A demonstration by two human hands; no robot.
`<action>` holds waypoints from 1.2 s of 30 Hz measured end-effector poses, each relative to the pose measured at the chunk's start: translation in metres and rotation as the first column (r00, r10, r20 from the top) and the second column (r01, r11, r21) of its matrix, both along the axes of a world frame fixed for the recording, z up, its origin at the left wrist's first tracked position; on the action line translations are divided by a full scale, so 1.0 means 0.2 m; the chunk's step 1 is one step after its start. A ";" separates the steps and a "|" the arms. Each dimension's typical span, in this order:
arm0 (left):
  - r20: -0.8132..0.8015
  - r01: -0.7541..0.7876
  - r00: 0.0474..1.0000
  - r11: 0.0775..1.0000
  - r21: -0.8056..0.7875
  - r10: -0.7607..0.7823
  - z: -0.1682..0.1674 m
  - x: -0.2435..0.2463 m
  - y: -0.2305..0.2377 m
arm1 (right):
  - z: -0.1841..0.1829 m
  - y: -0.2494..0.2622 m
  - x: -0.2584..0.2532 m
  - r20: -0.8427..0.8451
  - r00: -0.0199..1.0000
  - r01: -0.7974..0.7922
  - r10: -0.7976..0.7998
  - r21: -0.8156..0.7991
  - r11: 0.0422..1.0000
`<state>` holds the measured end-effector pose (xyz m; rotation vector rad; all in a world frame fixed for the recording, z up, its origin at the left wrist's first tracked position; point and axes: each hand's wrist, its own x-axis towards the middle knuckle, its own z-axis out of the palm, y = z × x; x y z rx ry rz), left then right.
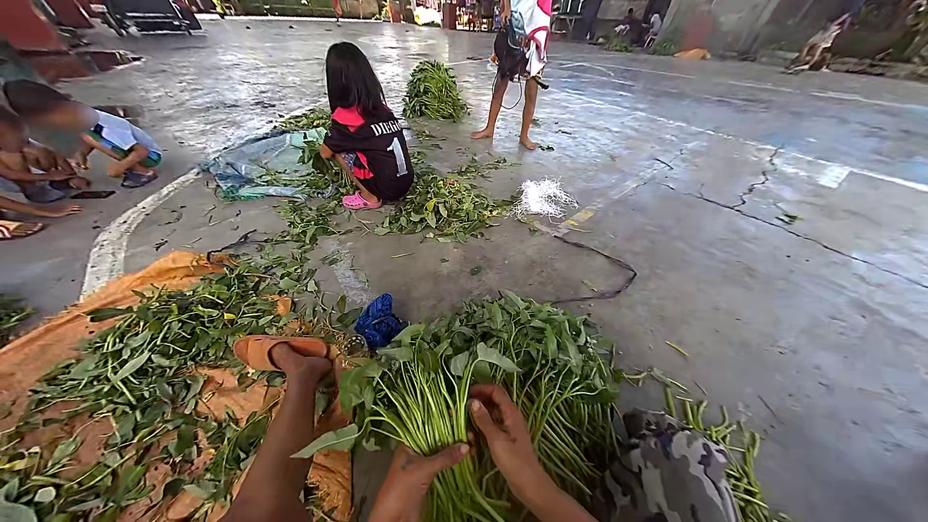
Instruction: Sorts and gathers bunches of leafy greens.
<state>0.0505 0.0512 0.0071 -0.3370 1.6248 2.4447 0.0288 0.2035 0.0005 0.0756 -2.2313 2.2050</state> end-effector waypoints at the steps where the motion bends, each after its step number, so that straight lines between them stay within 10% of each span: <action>1: 0.001 0.027 1.000 1.000 0.010 -0.027 0.00 0.00 -0.01 | 0.03 0.01 -0.02 0.089 0.996 -0.015 0.022 -0.081 0.997; 27: 0.004 -0.268 0.963 0.962 0.048 0.268 0.00 0.04 0.00 | 0.18 -0.05 -0.01 0.195 0.969 -0.060 0.151 -0.405 0.912; 36: 0.062 -0.196 0.981 0.946 0.258 0.186 -0.09 0.04 -0.09 | 0.07 -0.02 -0.05 0.601 0.792 0.188 0.104 -0.403 0.896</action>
